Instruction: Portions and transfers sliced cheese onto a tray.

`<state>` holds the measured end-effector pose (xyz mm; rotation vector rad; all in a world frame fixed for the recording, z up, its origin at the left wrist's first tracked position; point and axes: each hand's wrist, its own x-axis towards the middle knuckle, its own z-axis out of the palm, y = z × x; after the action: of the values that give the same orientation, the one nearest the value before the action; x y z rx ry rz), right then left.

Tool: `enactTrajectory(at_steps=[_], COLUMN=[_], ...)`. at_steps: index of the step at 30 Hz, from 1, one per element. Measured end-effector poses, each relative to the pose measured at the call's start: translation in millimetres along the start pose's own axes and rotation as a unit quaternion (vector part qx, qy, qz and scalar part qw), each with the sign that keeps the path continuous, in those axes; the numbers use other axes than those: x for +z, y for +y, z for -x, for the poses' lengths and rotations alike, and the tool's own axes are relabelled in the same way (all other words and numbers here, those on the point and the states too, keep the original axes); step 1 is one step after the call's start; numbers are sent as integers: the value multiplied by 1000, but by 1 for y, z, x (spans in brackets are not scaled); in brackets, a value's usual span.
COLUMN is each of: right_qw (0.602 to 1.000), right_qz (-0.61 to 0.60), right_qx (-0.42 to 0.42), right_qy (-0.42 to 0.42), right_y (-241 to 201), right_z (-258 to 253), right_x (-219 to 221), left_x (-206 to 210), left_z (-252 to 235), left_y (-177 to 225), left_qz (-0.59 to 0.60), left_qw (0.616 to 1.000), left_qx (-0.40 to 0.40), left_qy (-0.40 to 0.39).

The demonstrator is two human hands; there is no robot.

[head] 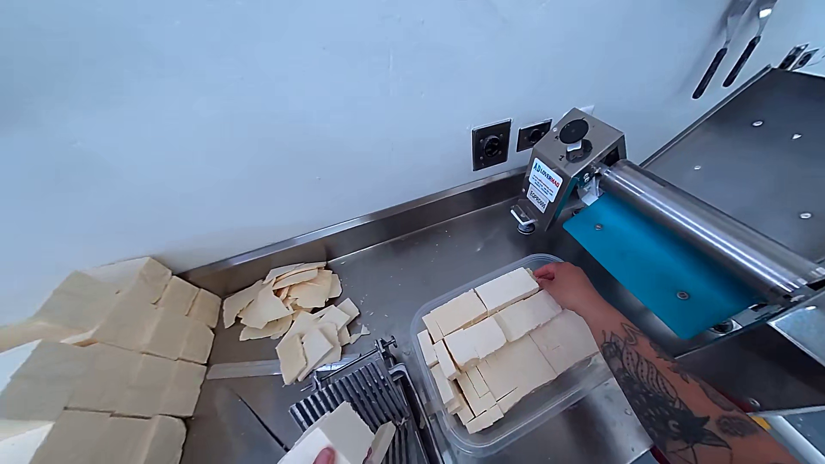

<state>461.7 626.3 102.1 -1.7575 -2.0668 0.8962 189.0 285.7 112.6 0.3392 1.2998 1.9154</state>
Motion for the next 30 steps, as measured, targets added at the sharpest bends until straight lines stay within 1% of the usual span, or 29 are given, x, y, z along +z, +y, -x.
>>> enactTrajectory(at_steps=[3, 6, 8, 9, 11, 12, 13, 14, 16, 18, 19, 20, 21, 24, 26, 28, 30], right_qw=[1000, 999, 997, 995, 985, 975, 965, 955, 939, 921, 910, 896, 886, 883, 877, 865, 850], right_qz=[-12, 38, 76, 80, 53, 34, 19, 0, -59, -141, -176, -205, -226, -268, -294, -330, -382], right_qx=[-13, -17, -31, -49, -129, -176, -226, -275, -337, -339, -322, -308, -306, -303, -283, -250, -192], right_qy=[14, -4, -4, 19, 105, 132, 132, 108, 12, -128, -196, -246, -267, -238, -254, -285, -307], right_y=[2, -4, -9, -13, -29, -42, -54, -67, -88, -108, -116, -123, -127, -127, -122, -117, -114], right_z=[-1, 0, 5, 12, 38, 58, 81, 105, 145, 173, 183, 190, 196, 202, 201, 201, 202], right_x=[8, 7, 2, 1, 1, 4, 13, 26, 58, 86, 95, 102, 108, 118, 115, 111, 108], left_x=[-2, -5, -6, -4, 2, 3, 3, 2, 1, 1, 3, 5, 7, 10, 7, 6, 10], left_z=[1, -2, -1, -1, -2, -2, -1, -1, 0, 3, 5, 6, 7, 9, 9, 10, 12], left_y=[1, 1, 0, 0, 2, 2, 1, 1, -1, -2, -3, -5, -6, -10, -11, -12, -12], left_qz=[0, 13, 13, 15, 18, 18, 21, 25, 36, 40, 35, 23, 7, -20, -60, -78, -88], left_qw=[1000, 1000, 1000, 999, 999, 998, 998, 998, 999, 999, 999, 998, 997, 995, 990, 987, 989], left_qx=[-2, -8, -13, -12, -10, -9, -6, -3, 3, 7, 11, 14, 15, 23, 35, 35, 22], left_qy=[4, 1, 14, 26, 47, 54, 56, 49, 20, -17, -37, -56, -75, -95, -120, -138, -114])
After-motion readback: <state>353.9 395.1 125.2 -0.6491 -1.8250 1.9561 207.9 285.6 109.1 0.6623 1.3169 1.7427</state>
